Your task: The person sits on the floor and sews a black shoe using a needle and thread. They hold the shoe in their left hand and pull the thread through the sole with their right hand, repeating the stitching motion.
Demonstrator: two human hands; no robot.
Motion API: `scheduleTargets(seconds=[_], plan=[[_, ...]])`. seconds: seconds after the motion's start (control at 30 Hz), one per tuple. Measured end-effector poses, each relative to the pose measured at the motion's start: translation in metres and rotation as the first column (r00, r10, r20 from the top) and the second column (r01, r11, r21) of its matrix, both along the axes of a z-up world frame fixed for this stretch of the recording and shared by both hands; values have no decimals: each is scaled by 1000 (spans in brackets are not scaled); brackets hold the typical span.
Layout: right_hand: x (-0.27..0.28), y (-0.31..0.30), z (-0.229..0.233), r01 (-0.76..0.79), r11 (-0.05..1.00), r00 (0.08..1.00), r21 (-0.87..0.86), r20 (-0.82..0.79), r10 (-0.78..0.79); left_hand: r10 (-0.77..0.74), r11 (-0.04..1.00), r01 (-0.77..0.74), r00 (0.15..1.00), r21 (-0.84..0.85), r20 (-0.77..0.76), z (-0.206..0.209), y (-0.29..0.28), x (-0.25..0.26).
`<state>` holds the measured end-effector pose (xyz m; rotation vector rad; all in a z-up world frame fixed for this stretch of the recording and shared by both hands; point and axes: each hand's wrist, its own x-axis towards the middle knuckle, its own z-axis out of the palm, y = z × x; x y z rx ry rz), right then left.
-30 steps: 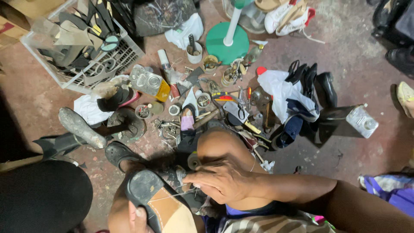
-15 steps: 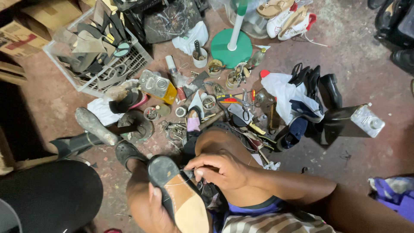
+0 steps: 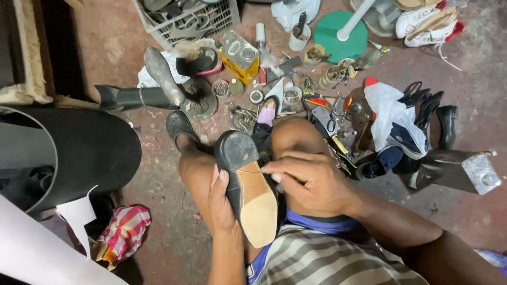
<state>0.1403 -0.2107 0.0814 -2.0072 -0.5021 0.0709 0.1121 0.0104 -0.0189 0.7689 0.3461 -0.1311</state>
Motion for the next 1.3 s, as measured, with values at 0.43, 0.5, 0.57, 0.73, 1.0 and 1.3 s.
scheduleTargets(seconds=[0.43, 0.5, 0.57, 0.73, 1.0, 1.3], plan=[[-6, 18, 18, -37, 992, 998, -123, 36, 42, 59, 997, -54, 993, -48, 107, 32, -12, -17], [-6, 17, 18, -52, 992, 998, -115, 40, 57, 66, 997, -61, 991, -42, 119, 34, -14, -19], [-6, 15, 17, -70, 993, 996, -95, 43, 74, 64, 997, -59, 989, -44, 134, 36, -15, -22], [-6, 12, 19, -136, 984, 990, -119, -55, 130, 78, 996, -82, 992, 30, 103, 40, -16, -28], [-4, 6, 8, -240, 970, 965, -33, -119, 235, 81, 992, -90, 992, 90, 100, 39, -15, -43], [-3, 6, 6, -269, 959, 961, -87, -96, 260, 77, 971, -94, 994, 222, 82, 42, -15, -47]])
